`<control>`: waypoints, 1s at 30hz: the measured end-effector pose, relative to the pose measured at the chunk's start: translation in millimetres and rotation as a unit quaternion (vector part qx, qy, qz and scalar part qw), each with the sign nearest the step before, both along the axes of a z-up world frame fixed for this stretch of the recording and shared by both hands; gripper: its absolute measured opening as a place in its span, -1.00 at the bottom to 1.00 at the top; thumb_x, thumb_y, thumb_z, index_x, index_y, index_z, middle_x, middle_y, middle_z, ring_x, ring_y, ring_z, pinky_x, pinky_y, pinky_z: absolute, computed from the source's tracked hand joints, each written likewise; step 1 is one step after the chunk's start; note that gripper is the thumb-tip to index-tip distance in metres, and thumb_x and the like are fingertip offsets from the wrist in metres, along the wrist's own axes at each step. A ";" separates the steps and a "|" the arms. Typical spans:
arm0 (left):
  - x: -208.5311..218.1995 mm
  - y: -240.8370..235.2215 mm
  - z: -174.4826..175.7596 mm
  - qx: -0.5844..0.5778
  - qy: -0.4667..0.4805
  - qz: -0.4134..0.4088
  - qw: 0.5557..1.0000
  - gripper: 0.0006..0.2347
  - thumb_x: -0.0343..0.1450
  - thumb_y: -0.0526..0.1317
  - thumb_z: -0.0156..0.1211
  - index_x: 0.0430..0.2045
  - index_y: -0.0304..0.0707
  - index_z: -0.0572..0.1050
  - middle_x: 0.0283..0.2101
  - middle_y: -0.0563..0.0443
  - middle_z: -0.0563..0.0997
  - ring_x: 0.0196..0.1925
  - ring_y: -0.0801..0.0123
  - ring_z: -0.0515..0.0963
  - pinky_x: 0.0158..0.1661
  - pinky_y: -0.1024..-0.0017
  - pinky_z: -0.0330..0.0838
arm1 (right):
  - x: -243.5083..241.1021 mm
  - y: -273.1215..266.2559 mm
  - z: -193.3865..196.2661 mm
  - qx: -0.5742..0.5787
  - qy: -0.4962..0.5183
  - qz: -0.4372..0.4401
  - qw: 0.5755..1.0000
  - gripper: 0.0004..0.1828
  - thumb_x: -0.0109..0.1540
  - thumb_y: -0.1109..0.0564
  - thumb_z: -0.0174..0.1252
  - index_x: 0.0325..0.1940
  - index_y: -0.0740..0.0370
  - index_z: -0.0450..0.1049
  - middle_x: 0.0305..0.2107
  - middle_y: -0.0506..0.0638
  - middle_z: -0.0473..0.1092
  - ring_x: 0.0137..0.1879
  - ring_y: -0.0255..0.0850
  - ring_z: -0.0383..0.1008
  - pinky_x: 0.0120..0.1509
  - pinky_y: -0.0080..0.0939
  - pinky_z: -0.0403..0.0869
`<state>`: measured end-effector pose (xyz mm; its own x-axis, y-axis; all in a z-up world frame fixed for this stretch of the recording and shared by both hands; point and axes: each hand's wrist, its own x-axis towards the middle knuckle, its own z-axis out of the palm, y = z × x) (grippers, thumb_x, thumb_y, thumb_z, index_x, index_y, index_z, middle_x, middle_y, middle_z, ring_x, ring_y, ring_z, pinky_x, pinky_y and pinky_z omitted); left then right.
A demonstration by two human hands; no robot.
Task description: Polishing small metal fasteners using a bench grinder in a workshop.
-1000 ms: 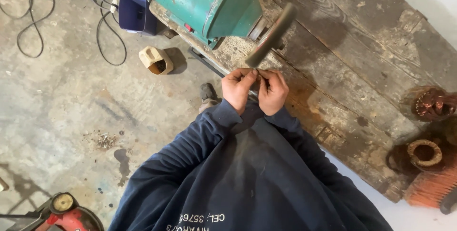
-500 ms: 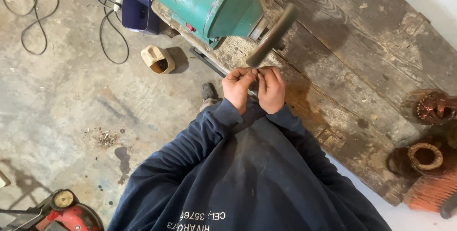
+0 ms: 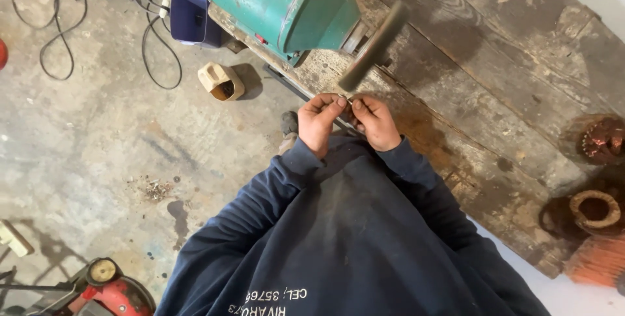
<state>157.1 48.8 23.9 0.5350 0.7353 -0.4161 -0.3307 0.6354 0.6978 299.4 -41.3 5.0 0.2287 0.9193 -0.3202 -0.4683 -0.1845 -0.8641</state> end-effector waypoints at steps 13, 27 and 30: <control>-19.0 18.9 22.4 0.272 0.174 -0.042 0.945 -0.85 0.44 -0.35 0.35 -0.17 -0.44 0.62 -0.53 0.30 0.43 -0.51 0.76 0.25 -0.49 0.67 0.12 | -9.6 1.7 -16.7 0.009 0.216 -0.025 0.976 -0.76 0.45 -0.03 0.10 -0.19 0.15 0.39 -0.33 -0.12 0.36 -0.34 -0.41 0.29 -0.34 -0.43 0.24; -15.8 18.0 31.1 0.286 0.191 -0.043 0.938 -0.77 0.47 -0.36 0.28 0.00 -0.43 0.60 -0.51 0.22 0.53 -0.46 0.72 0.40 -0.40 0.65 0.34 | -33.4 10.2 -5.0 -0.012 0.222 -0.128 0.966 -0.82 0.44 0.05 0.05 -0.11 0.19 0.43 -0.36 -0.10 0.36 -0.38 -0.38 0.31 -0.42 -0.39 0.22; -16.1 10.2 36.4 0.309 0.216 -0.049 0.925 -0.71 0.49 -0.38 0.21 0.13 -0.40 0.54 -0.48 0.18 0.57 -0.39 0.72 0.45 -0.31 0.66 0.43 | -37.6 16.5 9.5 0.028 0.259 -0.135 0.956 -0.81 0.45 0.04 0.06 -0.15 0.19 0.41 -0.34 -0.12 0.37 -0.36 -0.41 0.29 -0.43 -0.39 0.19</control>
<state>141.0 59.0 60.3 0.4943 0.8605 -0.1232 0.1025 0.0830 0.9913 261.8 -24.8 14.6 0.2849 0.8679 -0.4068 -0.8597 0.0437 -0.5089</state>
